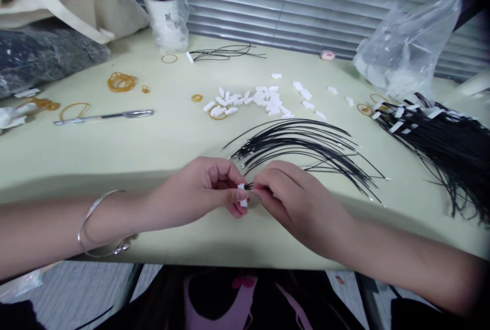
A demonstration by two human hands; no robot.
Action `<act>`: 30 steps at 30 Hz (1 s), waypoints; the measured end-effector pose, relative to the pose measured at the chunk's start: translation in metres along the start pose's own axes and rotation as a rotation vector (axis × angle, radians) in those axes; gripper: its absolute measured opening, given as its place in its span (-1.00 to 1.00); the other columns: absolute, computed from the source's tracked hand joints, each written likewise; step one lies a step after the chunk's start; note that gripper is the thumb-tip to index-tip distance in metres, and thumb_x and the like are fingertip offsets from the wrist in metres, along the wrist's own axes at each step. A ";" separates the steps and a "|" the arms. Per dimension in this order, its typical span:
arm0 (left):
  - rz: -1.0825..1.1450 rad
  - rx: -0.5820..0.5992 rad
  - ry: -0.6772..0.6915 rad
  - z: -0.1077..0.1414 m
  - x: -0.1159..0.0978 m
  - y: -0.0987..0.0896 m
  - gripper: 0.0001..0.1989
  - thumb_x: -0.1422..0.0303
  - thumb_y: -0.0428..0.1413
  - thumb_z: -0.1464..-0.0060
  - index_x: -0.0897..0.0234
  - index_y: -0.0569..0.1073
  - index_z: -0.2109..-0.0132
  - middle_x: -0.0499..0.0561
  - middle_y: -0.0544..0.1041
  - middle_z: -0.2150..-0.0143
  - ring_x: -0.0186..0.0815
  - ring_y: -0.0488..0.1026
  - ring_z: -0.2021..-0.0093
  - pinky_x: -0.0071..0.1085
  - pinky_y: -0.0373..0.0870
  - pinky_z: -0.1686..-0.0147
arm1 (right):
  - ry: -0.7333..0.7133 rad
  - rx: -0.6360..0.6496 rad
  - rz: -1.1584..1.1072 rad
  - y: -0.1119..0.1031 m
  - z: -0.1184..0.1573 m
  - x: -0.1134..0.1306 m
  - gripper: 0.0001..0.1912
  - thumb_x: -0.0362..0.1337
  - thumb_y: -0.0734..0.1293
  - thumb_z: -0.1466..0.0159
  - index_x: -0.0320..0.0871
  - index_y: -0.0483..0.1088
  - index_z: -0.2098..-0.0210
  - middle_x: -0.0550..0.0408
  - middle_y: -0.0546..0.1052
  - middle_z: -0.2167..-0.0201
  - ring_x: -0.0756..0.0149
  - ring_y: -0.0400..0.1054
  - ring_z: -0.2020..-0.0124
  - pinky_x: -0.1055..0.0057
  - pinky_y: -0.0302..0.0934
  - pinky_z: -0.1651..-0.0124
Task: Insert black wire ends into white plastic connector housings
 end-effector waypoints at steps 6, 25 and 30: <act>0.017 0.005 0.005 -0.001 -0.002 0.001 -0.93 0.51 0.10 -0.04 0.38 0.34 0.37 -0.05 0.54 0.47 -0.44 0.50 0.43 -0.53 0.48 0.36 | -0.028 0.025 -0.022 -0.006 -0.005 -0.002 -0.82 -0.37 0.14 -0.28 -0.25 0.29 0.44 0.02 0.35 0.46 0.32 0.21 0.39 0.36 0.17 0.34; 0.083 0.050 -0.004 -0.001 -0.001 -0.005 -0.93 0.49 0.11 -0.04 0.37 0.33 0.33 -0.02 0.54 0.43 -0.44 0.50 0.42 -0.50 0.47 0.34 | -0.003 -0.024 0.106 -0.012 -0.015 -0.058 -0.90 -0.39 0.12 -0.28 -0.19 0.25 0.30 0.00 0.41 0.34 0.27 0.27 0.29 0.32 0.18 0.23; 0.195 0.037 0.019 -0.004 0.001 -0.009 -0.91 0.48 0.14 -0.03 0.38 0.35 0.30 -0.04 0.53 0.41 -0.40 0.51 0.39 -0.46 0.50 0.33 | -0.086 -0.155 0.057 -0.031 -0.005 -0.040 -0.88 -0.45 0.18 -0.22 -0.16 0.24 0.25 0.04 0.40 0.36 0.33 0.29 0.32 0.38 0.18 0.27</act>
Point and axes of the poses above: each hand's wrist, its own z-axis away from the middle knuckle, its own y-axis out of the palm, x = y × z, the point moved 2 cm from there along -z, towards the middle knuckle
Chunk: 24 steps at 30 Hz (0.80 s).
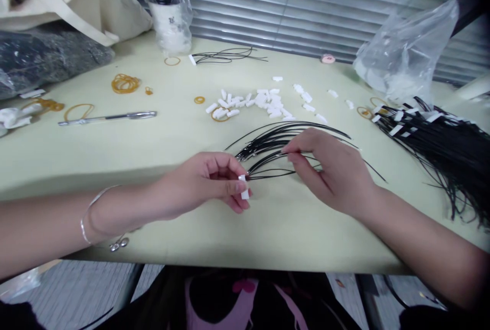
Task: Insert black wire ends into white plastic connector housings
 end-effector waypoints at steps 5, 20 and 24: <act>0.055 -0.043 -0.009 -0.002 -0.001 -0.002 -0.92 0.48 0.14 -0.04 0.38 0.37 0.29 -0.05 0.53 0.42 -0.42 0.51 0.40 -0.49 0.49 0.30 | 0.012 0.044 -0.140 0.005 0.008 0.033 -0.88 -0.48 0.19 -0.20 -0.16 0.24 0.30 0.09 0.36 0.42 0.41 0.24 0.38 0.46 0.17 0.32; -0.024 -0.050 0.010 -0.002 0.001 -0.002 -0.91 0.46 0.15 -0.03 0.37 0.38 0.29 -0.05 0.54 0.41 -0.41 0.52 0.38 -0.48 0.50 0.27 | 0.078 0.171 -0.125 0.018 0.006 0.034 -0.88 -0.41 0.15 -0.24 -0.22 0.29 0.38 0.08 0.33 0.45 0.39 0.18 0.41 0.44 0.09 0.37; -0.031 -0.042 0.016 -0.001 0.002 -0.002 -0.90 0.47 0.15 -0.03 0.36 0.37 0.29 -0.06 0.55 0.41 -0.41 0.53 0.39 -0.49 0.50 0.28 | 0.074 0.184 -0.114 0.018 0.005 0.033 -0.85 -0.40 0.14 -0.25 -0.23 0.31 0.40 0.07 0.33 0.46 0.39 0.18 0.42 0.44 0.09 0.37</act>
Point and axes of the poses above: each hand's wrist, its own z-axis away from the middle knuckle, its own y-axis out of the palm, x = y × z, the point moved 2 cm from there along -z, towards the middle knuckle
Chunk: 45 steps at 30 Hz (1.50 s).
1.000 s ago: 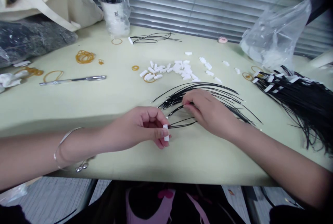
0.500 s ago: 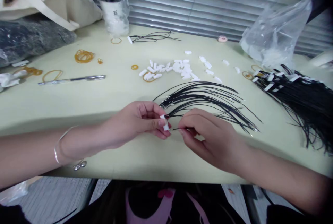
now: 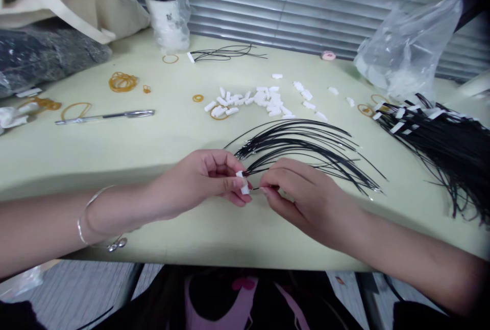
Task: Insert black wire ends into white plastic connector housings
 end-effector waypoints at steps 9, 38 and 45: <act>-0.057 -0.008 0.003 0.001 -0.003 0.002 -0.92 0.49 0.14 -0.03 0.38 0.36 0.31 -0.06 0.55 0.44 -0.44 0.52 0.40 -0.54 0.50 0.30 | 0.014 0.017 0.019 -0.001 0.000 -0.001 -0.84 -0.40 0.15 -0.25 -0.25 0.31 0.42 0.07 0.31 0.49 0.40 0.15 0.44 0.45 0.05 0.41; -0.545 0.151 0.088 0.013 0.002 0.010 -0.93 0.38 0.07 -0.08 0.29 0.36 0.28 -0.05 0.54 0.37 -0.46 0.49 0.35 -0.57 0.41 0.32 | -0.049 0.061 0.112 0.016 -0.022 -0.044 -0.87 -0.42 0.15 -0.26 -0.22 0.30 0.38 0.01 0.38 0.33 0.30 0.21 0.25 0.33 0.14 0.15; -0.096 0.043 0.013 0.002 -0.001 0.005 -0.92 0.46 0.11 -0.06 0.35 0.33 0.30 -0.07 0.51 0.42 -0.45 0.50 0.38 -0.49 0.46 0.29 | -0.029 -0.101 0.038 -0.017 -0.007 -0.030 -0.92 -0.45 0.15 -0.24 -0.18 0.21 0.30 0.06 0.34 0.39 0.38 0.20 0.36 0.41 0.14 0.30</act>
Point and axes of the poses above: each hand's wrist, its own z-axis away from the middle knuckle, its own y-axis out of the palm, x = y × z, the point moved 2 cm from there along -z, towards the middle knuckle
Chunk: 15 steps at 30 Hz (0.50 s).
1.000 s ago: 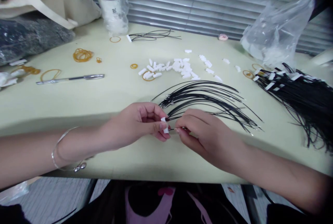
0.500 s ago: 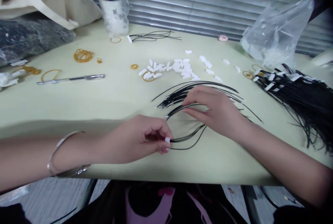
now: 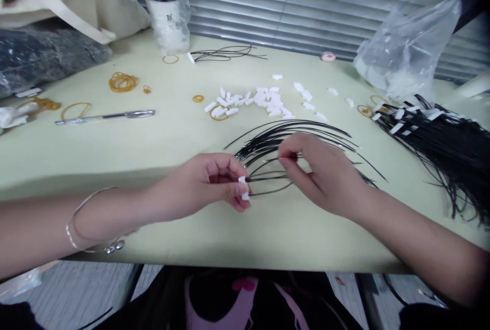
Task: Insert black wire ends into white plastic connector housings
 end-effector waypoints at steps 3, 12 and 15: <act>0.117 -0.040 0.000 -0.004 0.000 -0.003 -0.91 0.47 0.12 -0.05 0.35 0.33 0.28 -0.07 0.51 0.42 -0.43 0.51 0.38 -0.47 0.48 0.29 | -0.026 -0.017 -0.042 -0.008 0.006 0.017 -0.89 -0.48 0.19 -0.20 -0.17 0.24 0.29 0.08 0.33 0.42 0.40 0.19 0.39 0.43 0.13 0.33; 0.127 -0.056 -0.015 -0.002 -0.001 -0.003 -0.90 0.46 0.14 -0.04 0.36 0.34 0.30 -0.05 0.53 0.43 -0.44 0.50 0.39 -0.50 0.47 0.29 | 0.092 0.054 -0.093 0.010 0.010 0.028 -0.93 -0.43 0.18 -0.21 -0.19 0.27 0.37 0.13 0.34 0.46 0.44 0.20 0.40 0.49 0.10 0.38; 0.111 -0.063 -0.019 -0.003 -0.001 -0.003 -0.91 0.46 0.13 -0.04 0.36 0.34 0.31 -0.06 0.53 0.43 -0.44 0.50 0.40 -0.50 0.46 0.29 | 0.096 0.059 -0.091 0.010 0.009 0.027 -0.92 -0.43 0.17 -0.22 -0.19 0.27 0.37 0.13 0.34 0.46 0.44 0.20 0.40 0.48 0.09 0.39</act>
Point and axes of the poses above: each hand's wrist, its own z-axis away from the middle knuckle, its own y-axis out of the palm, x = y × z, the point moved 2 cm from there along -z, towards the middle knuckle
